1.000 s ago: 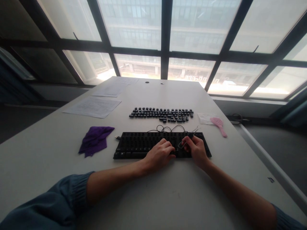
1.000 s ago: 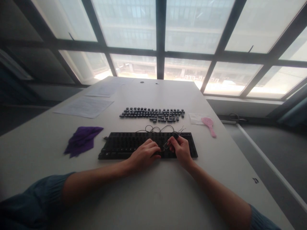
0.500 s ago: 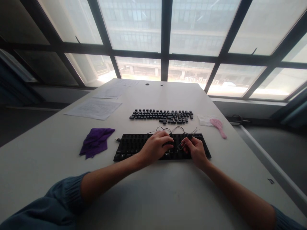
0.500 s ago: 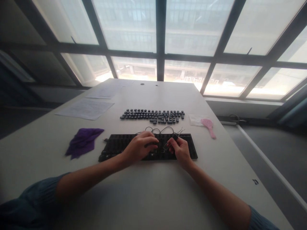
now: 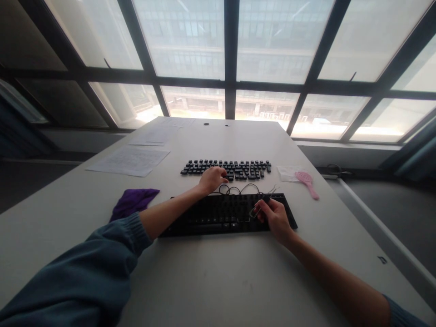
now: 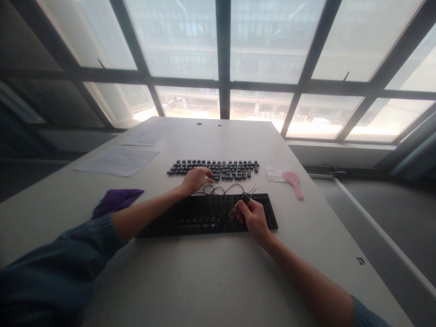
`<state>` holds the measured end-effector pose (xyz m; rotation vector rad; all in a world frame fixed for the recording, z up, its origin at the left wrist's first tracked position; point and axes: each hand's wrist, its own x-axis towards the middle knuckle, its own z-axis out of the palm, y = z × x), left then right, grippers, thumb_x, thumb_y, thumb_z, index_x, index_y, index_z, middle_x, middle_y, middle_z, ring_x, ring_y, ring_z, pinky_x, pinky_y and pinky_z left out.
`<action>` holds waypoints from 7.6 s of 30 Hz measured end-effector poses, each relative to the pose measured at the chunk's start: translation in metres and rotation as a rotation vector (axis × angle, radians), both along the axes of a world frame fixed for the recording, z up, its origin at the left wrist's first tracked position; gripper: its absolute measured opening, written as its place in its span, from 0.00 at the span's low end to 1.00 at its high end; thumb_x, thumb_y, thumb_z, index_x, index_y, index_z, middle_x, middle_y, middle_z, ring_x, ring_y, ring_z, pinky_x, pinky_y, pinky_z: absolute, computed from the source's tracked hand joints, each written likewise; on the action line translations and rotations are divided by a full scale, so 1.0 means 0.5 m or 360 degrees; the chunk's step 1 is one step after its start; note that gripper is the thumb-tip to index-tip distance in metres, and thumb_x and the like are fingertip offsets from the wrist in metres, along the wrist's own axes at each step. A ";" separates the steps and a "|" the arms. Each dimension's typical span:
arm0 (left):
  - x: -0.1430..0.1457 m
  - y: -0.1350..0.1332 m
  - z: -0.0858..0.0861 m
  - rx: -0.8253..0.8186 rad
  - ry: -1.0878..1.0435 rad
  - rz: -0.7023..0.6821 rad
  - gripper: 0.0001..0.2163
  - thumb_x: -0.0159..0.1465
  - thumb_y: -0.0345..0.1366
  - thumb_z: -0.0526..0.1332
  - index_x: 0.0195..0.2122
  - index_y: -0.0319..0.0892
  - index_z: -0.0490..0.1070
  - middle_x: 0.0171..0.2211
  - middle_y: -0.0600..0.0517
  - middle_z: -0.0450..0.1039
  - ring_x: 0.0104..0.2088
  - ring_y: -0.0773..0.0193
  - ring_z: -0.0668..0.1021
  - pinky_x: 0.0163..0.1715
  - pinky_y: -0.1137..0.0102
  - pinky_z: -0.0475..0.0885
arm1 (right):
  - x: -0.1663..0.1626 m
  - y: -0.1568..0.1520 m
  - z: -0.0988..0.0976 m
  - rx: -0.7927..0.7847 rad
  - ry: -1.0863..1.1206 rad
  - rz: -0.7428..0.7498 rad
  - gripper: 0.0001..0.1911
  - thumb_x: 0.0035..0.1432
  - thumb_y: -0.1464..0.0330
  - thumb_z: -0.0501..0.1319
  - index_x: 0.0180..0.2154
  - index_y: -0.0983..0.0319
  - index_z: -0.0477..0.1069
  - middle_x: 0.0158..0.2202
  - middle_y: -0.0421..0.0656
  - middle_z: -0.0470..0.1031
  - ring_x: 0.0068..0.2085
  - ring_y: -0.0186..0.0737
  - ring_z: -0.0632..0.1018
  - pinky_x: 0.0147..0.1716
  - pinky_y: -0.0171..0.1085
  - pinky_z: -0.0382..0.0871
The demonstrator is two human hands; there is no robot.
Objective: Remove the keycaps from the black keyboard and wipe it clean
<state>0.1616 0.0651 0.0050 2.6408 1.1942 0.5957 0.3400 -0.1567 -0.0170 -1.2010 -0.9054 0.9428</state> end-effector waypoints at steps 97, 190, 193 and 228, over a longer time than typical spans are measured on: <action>-0.082 -0.296 -0.014 -0.0258 -0.0247 -0.0430 0.07 0.62 0.38 0.67 0.41 0.44 0.77 0.38 0.51 0.75 0.42 0.59 0.74 0.43 0.66 0.70 | -0.058 0.047 0.007 0.0189 -0.0601 0.0384 0.13 0.61 0.62 0.63 0.29 0.63 0.75 0.21 0.40 0.74 0.22 0.36 0.73 0.23 0.34 0.67; -0.106 -0.303 -0.001 0.0148 -0.0032 -0.0697 0.11 0.63 0.43 0.67 0.43 0.44 0.77 0.39 0.48 0.75 0.40 0.58 0.73 0.44 0.63 0.70 | -0.068 0.061 -0.003 0.0151 -0.0284 0.0123 0.18 0.61 0.57 0.62 0.27 0.63 0.70 0.21 0.40 0.72 0.20 0.34 0.71 0.19 0.32 0.62; -0.103 -0.305 -0.021 0.0217 0.0016 -0.0737 0.12 0.63 0.43 0.66 0.45 0.44 0.76 0.42 0.48 0.74 0.42 0.57 0.72 0.45 0.61 0.70 | -0.067 0.062 -0.003 0.0138 -0.0259 0.0112 0.17 0.60 0.56 0.63 0.28 0.63 0.71 0.22 0.40 0.73 0.19 0.34 0.72 0.18 0.32 0.62; -0.089 -0.321 -0.046 0.0060 -0.0026 -0.0672 0.05 0.67 0.34 0.62 0.43 0.40 0.72 0.41 0.47 0.69 0.44 0.57 0.71 0.43 0.64 0.73 | -0.066 0.063 -0.002 0.0112 -0.0330 0.0159 0.19 0.60 0.54 0.64 0.27 0.62 0.71 0.21 0.40 0.73 0.20 0.35 0.72 0.19 0.33 0.63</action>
